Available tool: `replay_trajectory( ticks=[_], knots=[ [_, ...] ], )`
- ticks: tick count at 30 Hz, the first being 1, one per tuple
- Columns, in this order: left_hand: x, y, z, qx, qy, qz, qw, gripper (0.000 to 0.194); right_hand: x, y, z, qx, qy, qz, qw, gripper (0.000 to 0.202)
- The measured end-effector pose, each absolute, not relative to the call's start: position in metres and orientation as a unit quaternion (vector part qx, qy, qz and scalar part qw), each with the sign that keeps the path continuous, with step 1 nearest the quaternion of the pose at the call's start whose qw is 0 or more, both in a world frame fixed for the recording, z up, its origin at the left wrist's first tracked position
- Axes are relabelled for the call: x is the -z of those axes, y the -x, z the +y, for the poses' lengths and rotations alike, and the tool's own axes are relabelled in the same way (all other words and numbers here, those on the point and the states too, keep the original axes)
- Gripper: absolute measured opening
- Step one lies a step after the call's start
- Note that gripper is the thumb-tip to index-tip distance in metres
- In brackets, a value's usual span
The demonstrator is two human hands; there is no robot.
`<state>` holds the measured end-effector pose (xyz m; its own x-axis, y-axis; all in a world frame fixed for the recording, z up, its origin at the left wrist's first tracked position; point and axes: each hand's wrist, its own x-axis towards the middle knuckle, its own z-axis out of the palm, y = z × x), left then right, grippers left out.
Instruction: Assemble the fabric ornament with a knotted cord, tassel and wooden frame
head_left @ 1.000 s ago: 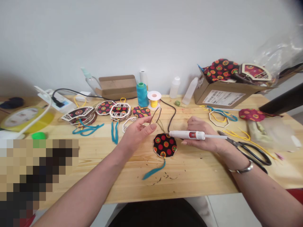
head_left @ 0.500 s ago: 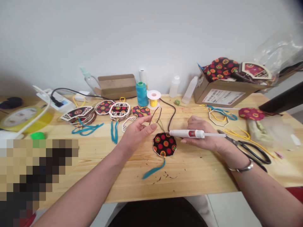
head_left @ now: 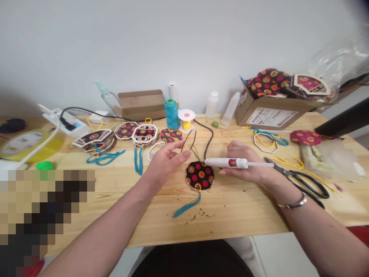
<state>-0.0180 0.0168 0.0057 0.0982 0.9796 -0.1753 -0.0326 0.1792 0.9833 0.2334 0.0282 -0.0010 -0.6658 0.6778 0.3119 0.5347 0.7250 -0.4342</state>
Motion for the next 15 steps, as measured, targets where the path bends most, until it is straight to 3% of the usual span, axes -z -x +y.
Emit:
replay_trajectory(
  ticks=[15],
  knots=[
    [-0.0053, 0.0173, 0.017, -0.439, -0.47, 0.516, 0.565, 0.065, -0.0007, -0.2338, 0.0285, -0.146, 0.345, -0.898, 0.231, 0.044]
  ],
)
